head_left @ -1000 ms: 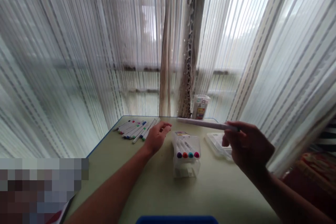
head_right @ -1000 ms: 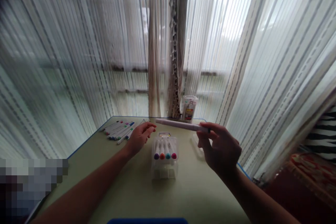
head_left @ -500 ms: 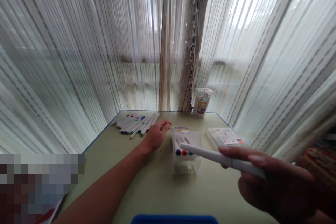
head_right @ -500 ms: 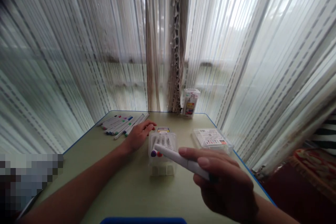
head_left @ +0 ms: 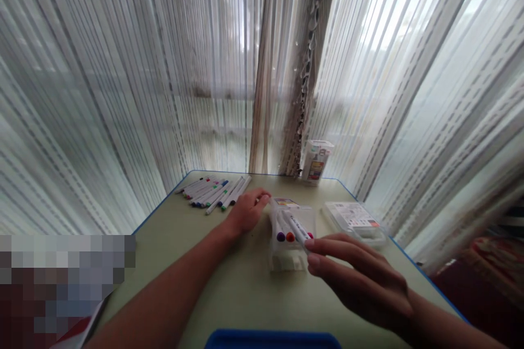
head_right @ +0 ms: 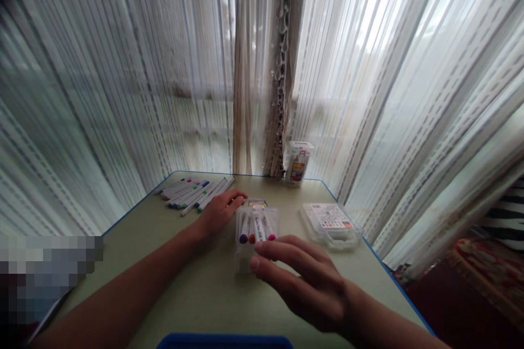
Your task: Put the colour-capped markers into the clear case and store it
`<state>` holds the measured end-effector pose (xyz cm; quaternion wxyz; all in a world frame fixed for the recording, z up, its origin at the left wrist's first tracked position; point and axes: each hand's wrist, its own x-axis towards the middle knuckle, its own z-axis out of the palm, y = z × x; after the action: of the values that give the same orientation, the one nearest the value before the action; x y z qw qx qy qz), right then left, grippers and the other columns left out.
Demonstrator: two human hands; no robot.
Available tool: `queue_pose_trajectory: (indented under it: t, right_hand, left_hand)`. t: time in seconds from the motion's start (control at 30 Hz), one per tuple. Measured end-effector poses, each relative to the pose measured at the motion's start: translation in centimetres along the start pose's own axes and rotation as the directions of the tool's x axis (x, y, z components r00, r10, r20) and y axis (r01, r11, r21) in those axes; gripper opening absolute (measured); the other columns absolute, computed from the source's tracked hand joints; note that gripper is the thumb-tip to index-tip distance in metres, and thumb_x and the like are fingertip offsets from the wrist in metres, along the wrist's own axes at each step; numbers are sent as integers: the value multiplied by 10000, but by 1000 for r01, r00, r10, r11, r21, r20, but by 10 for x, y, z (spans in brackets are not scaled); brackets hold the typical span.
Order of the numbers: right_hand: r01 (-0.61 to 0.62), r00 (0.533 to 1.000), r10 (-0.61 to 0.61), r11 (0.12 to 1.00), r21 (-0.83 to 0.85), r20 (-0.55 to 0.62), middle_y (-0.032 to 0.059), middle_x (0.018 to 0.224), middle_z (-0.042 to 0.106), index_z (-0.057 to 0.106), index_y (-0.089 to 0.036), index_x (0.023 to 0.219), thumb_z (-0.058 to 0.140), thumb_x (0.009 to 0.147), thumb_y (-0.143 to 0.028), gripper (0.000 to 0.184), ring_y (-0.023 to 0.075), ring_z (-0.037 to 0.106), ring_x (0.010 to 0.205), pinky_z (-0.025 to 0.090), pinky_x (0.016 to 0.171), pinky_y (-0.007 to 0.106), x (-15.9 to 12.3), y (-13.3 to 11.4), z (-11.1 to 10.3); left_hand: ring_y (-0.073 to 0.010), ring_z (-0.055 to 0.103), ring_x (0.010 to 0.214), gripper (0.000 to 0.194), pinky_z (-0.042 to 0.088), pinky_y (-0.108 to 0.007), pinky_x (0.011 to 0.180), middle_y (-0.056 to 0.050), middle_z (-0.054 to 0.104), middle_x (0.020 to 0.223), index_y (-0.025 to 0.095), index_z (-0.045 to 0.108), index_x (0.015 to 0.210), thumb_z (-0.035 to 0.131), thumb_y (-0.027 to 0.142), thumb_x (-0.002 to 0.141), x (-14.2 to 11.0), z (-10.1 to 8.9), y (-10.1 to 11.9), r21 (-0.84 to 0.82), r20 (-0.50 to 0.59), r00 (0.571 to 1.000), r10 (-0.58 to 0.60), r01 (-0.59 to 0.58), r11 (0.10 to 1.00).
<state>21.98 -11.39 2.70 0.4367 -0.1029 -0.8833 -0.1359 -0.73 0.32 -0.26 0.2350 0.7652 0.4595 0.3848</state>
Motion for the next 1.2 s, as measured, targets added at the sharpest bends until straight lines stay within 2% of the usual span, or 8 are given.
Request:
queue_pose_trajectory:
  t: [0.13,0.3,0.5,0.63,0.77,0.97,1.1,1.2]
  right_hand:
    - [-104,992,105,994,15,-76,131,1078,731,564,-151,1325,643,811,6,543,223,709,944,615,773,336,5,0,7]
    - [-234,954,242,970,65,-174,88,1029,756,555,-219,1319,706,771,3,610,211,730,886,620,747,323,15,-1,13]
    - [-218,968,230,970,109,-103,92,1037,742,609,-210,1238,684,803,-24,479,214,718,911,606,773,344,16,4,25]
    - [-205,979,206,976,73,-2,122,1044,723,613,-152,1223,658,825,-19,422,210,692,954,587,806,334,17,6,29]
    - [-208,977,207,978,14,50,126,1053,716,600,-145,1232,624,849,-32,400,225,671,1003,568,863,376,19,7,31]
    - [-252,965,256,965,-70,54,112,1053,723,636,-175,1163,585,872,-86,308,242,672,1014,563,863,396,20,8,35]
    - [-237,964,249,964,-118,96,108,1042,718,634,-191,1185,601,869,-92,333,250,659,1001,549,852,410,20,6,33]
    - [-220,968,235,962,-163,84,100,1003,723,628,-181,1179,631,851,-77,344,248,650,964,538,823,400,20,5,32]
  left_hand:
    - [-214,633,856,303,443,-321,820,-74,721,946,170,700,958,453,334,896,1,1,-1,0,-5,1000,18,-18,1000]
    - [-221,634,854,305,443,-333,823,-76,723,931,176,701,957,453,342,895,2,2,-3,-2,9,999,52,-52,999]
    - [-219,637,867,305,445,-323,807,-70,724,931,189,701,953,447,349,901,4,5,-7,-20,-10,995,96,-96,995]
    - [-225,637,878,321,443,-331,806,-79,722,941,181,696,962,429,350,910,3,6,-7,-9,6,994,109,-109,994]
    - [-227,638,894,325,445,-334,824,-84,722,962,180,693,971,423,350,911,3,6,-6,-10,18,994,103,-103,995]
    - [-218,637,937,327,447,-319,864,-73,719,1002,192,681,999,402,341,919,4,9,-9,5,36,994,107,-107,994]
    - [-220,644,933,337,451,-319,855,-79,720,1005,189,678,1006,391,349,928,3,9,-9,12,42,991,124,-124,992]
    - [-227,648,928,327,454,-326,845,-84,722,1005,185,678,1016,406,339,920,3,9,-9,16,48,991,124,-125,992]
